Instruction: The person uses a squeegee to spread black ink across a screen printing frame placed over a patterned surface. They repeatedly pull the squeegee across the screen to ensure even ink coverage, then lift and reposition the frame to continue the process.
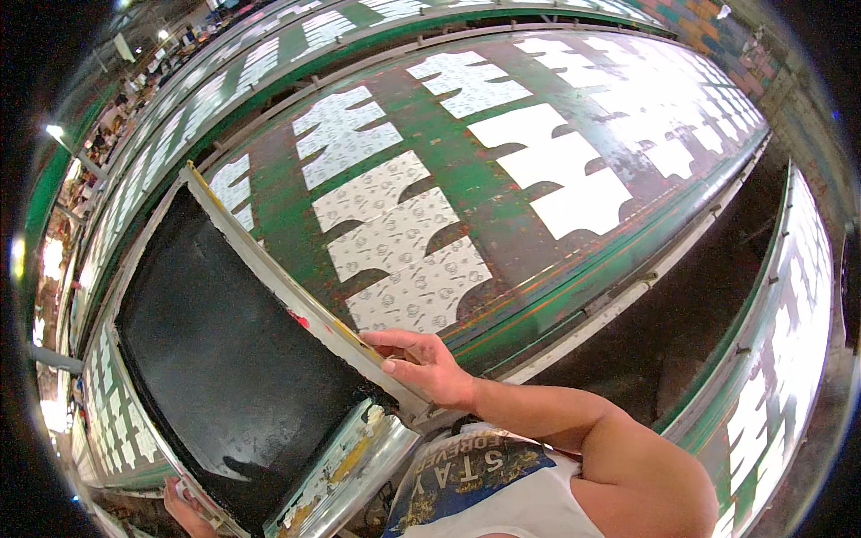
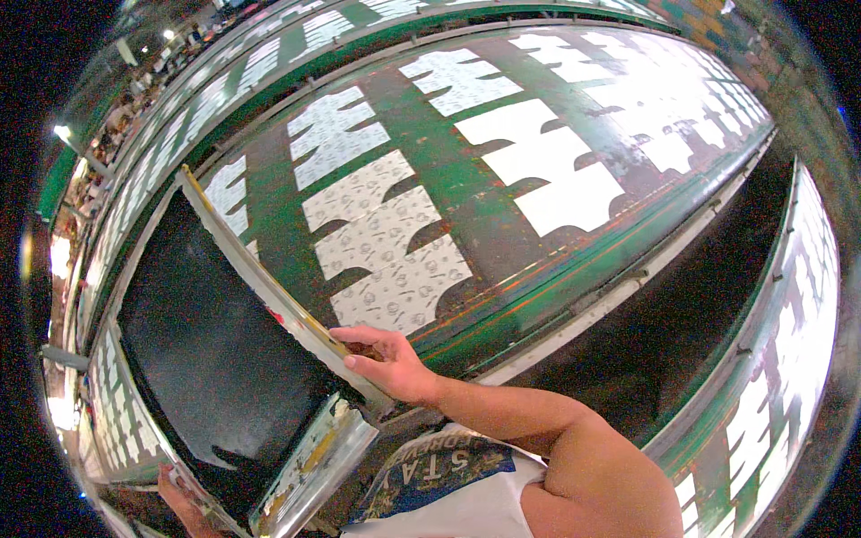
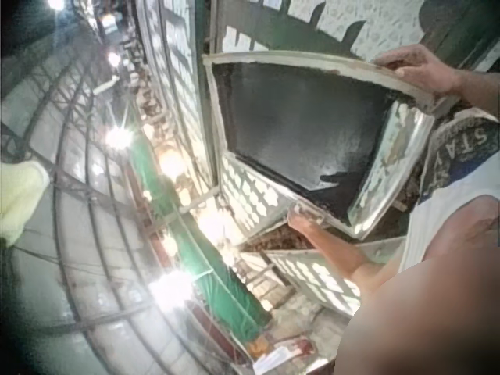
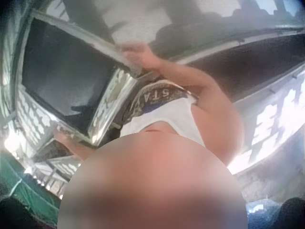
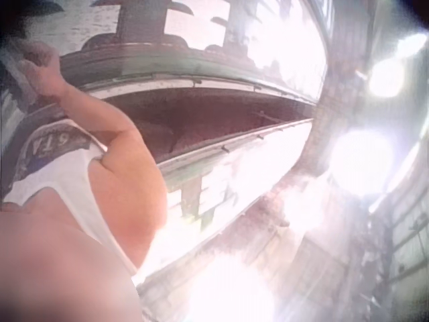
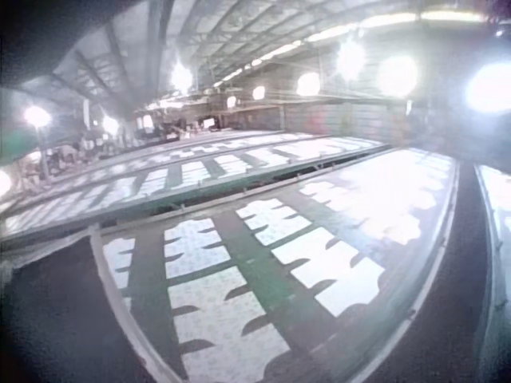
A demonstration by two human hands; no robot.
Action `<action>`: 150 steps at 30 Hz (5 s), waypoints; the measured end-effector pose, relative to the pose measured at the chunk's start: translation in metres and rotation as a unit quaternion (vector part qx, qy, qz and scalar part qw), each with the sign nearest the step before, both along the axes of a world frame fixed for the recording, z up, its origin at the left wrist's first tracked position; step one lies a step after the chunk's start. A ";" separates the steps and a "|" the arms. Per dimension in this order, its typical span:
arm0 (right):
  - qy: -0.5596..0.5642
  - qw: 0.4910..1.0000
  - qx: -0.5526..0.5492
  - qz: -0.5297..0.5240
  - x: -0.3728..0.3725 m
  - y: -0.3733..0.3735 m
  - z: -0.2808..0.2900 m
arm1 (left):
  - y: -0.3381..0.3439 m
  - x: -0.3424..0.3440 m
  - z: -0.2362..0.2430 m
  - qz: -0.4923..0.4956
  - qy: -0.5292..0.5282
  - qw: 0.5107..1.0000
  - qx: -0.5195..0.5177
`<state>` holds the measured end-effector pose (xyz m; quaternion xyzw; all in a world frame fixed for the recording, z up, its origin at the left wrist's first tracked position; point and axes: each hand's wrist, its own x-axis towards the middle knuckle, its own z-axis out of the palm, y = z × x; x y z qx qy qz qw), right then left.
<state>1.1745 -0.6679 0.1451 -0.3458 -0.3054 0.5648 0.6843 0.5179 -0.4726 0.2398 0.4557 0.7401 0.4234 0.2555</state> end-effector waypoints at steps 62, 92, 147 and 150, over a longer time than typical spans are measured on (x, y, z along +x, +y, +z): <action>-0.332 0.865 -0.280 -0.250 0.714 -0.340 -0.077 | -0.158 0.919 -0.178 -0.263 -0.034 0.964 0.007; -0.804 0.582 -0.048 0.112 0.557 -0.219 0.013 | -0.146 0.895 -0.203 -0.375 0.031 0.926 -0.016; -0.772 0.626 0.006 0.113 0.693 0.065 -0.008 | -0.147 0.902 -0.195 -0.388 0.041 0.921 0.001; -0.813 0.580 0.052 -0.007 0.696 0.116 -0.021 | -0.147 0.901 -0.198 -0.378 0.025 0.925 -0.020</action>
